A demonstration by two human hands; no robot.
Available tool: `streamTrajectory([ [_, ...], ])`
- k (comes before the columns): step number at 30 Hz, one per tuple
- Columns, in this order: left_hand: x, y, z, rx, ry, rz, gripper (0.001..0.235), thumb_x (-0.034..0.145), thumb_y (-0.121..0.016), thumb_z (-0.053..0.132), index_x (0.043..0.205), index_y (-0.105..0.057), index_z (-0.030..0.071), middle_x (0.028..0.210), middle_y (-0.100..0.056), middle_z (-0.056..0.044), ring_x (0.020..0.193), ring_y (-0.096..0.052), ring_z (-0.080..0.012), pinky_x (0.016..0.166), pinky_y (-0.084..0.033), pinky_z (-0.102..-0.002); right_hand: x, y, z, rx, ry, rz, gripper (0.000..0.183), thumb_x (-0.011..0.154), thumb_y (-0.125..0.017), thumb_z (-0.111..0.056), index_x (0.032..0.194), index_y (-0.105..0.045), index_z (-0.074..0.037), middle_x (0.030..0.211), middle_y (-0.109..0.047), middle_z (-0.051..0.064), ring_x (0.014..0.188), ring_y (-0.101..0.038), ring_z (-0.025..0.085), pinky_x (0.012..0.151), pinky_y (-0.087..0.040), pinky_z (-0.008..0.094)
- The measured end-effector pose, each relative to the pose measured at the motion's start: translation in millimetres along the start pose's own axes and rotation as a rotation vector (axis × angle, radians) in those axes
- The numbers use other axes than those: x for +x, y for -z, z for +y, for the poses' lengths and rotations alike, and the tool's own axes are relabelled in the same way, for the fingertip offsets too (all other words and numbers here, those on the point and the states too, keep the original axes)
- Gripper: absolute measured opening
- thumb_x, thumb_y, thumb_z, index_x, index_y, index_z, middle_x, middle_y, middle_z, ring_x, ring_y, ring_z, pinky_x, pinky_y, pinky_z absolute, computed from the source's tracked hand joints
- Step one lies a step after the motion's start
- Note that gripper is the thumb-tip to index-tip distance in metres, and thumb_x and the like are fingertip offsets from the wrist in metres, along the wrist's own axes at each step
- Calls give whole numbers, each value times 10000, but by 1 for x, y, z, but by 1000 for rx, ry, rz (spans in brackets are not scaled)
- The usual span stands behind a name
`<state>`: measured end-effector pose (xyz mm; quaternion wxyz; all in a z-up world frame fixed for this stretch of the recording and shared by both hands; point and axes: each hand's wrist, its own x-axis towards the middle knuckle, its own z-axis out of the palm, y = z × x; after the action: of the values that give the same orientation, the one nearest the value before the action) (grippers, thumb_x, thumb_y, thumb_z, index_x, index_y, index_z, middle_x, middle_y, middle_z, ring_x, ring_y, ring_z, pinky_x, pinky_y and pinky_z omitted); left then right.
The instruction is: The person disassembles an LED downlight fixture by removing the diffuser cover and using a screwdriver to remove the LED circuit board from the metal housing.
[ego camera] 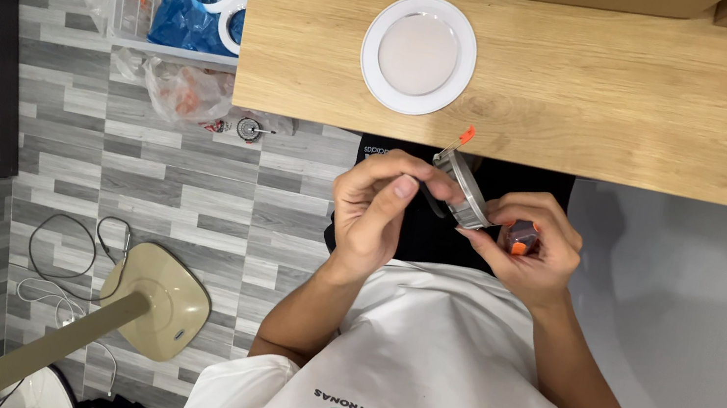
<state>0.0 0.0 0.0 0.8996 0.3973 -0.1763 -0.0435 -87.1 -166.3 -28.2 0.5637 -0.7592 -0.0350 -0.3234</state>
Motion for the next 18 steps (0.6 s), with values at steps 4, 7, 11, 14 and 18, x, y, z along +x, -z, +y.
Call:
streamTrajectory([
  [4, 4, -7, 8, -23, 12, -19, 182, 1064, -627, 11, 1082, -721, -144, 849, -717, -314, 876, -792, -408, 831, -654, -489, -9, 2, 11, -7, 24, 4, 270, 847, -983, -46, 918, -734, 31, 898, -736, 176, 807, -775, 282, 675, -597, 347],
  [7, 3, -2, 4, 7, -17, -32, 179, 1045, -641, 6, 1053, -722, -154, 815, -695, -304, 819, -774, -389, 784, -650, -470, -9, 1, 11, -13, 34, 4, 268, 853, -980, -53, 921, -736, 32, 902, -739, 176, 818, -779, 289, 687, -598, 351],
  [11, 5, 1, 4, 28, -28, -33, 189, 1043, -629, 3, 1027, -720, -162, 772, -678, -283, 766, -752, -366, 740, -640, -454, -7, 0, 9, -18, 38, 0, 263, 854, -979, -47, 925, -738, 33, 908, -741, 177, 831, -781, 302, 708, -604, 364],
  [14, 6, 2, 4, 75, -46, -52, 176, 1038, -635, -10, 1028, -732, -156, 771, -682, -276, 746, -745, -347, 713, -632, -447, -5, 0, 9, -19, 43, 8, 264, 848, -983, -34, 930, -743, 38, 909, -740, 175, 834, -782, 299, 710, -608, 365],
  [18, 7, 3, 4, 89, -86, -98, 199, 1053, -614, 21, 1037, -740, -133, 793, -703, -256, 762, -732, -323, 739, -612, -413, -5, 0, 11, -40, 59, 19, 242, 874, -965, -40, 950, -752, 47, 936, -744, 187, 870, -787, 324, 771, -615, 395],
])
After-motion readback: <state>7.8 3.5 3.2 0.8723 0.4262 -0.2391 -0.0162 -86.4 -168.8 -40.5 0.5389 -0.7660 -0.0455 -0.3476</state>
